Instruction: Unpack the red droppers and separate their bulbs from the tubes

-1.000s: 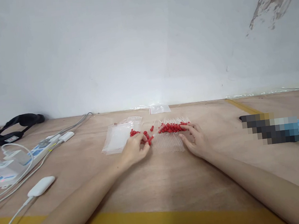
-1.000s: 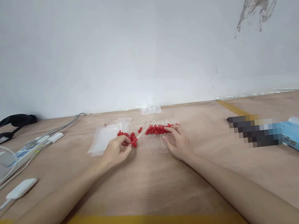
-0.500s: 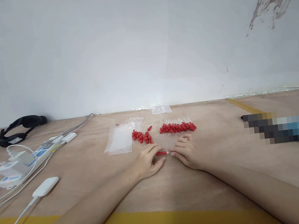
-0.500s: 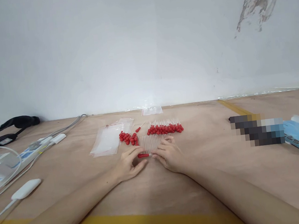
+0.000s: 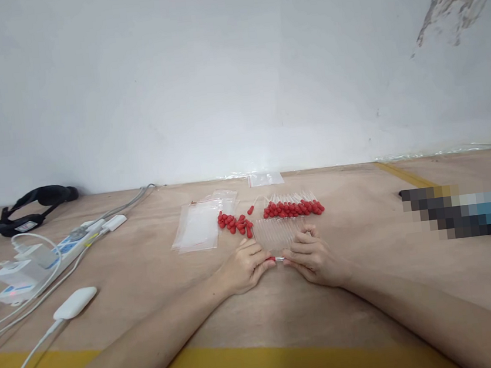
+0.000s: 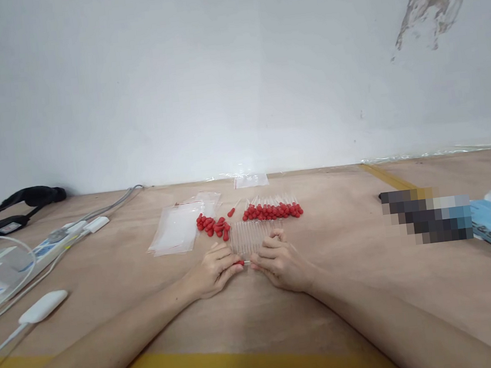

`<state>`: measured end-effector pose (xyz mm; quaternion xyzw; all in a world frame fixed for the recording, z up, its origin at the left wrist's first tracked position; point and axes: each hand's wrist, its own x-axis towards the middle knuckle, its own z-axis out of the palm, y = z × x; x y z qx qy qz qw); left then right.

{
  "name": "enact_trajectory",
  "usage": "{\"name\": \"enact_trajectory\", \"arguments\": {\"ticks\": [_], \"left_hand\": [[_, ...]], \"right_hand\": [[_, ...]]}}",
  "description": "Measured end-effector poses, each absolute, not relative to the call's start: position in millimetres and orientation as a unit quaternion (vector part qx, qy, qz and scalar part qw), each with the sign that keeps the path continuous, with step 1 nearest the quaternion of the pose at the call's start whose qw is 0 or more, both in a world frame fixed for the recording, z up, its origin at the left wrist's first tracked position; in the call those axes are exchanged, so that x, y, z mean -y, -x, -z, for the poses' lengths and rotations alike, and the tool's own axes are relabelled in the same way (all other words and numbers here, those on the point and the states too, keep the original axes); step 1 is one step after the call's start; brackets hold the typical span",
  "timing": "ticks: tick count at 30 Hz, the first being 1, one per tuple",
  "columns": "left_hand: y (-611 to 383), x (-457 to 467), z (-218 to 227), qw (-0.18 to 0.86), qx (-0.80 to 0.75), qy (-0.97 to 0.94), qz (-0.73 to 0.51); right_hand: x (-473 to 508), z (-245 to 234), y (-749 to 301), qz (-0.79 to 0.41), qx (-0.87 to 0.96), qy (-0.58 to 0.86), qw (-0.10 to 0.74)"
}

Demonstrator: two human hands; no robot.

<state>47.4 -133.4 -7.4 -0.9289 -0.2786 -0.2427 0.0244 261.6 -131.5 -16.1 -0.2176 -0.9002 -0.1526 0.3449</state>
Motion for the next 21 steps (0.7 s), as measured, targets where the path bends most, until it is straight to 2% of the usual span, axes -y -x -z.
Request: {"name": "enact_trajectory", "arguments": {"ticks": [7,14,17,21], "left_hand": [[-46.5,134.9,3.0,-0.001,0.261,0.936,0.235],[-42.1,134.9,6.4,-0.007,0.268,0.933,0.242],[-32.0,131.9,7.1,0.002,0.308,0.908,0.283],[-17.3,119.7,-2.5,-0.008,0.380,0.850,0.366]], "right_hand": [[128.5,17.6,-268.1,0.222,0.902,0.151,0.337],[128.5,15.0,-281.0,0.214,0.903,0.157,0.337],[123.1,11.2,-290.5,0.203,0.881,0.214,0.371],[110.4,9.1,-300.8,0.176,0.791,0.411,0.418]]}}
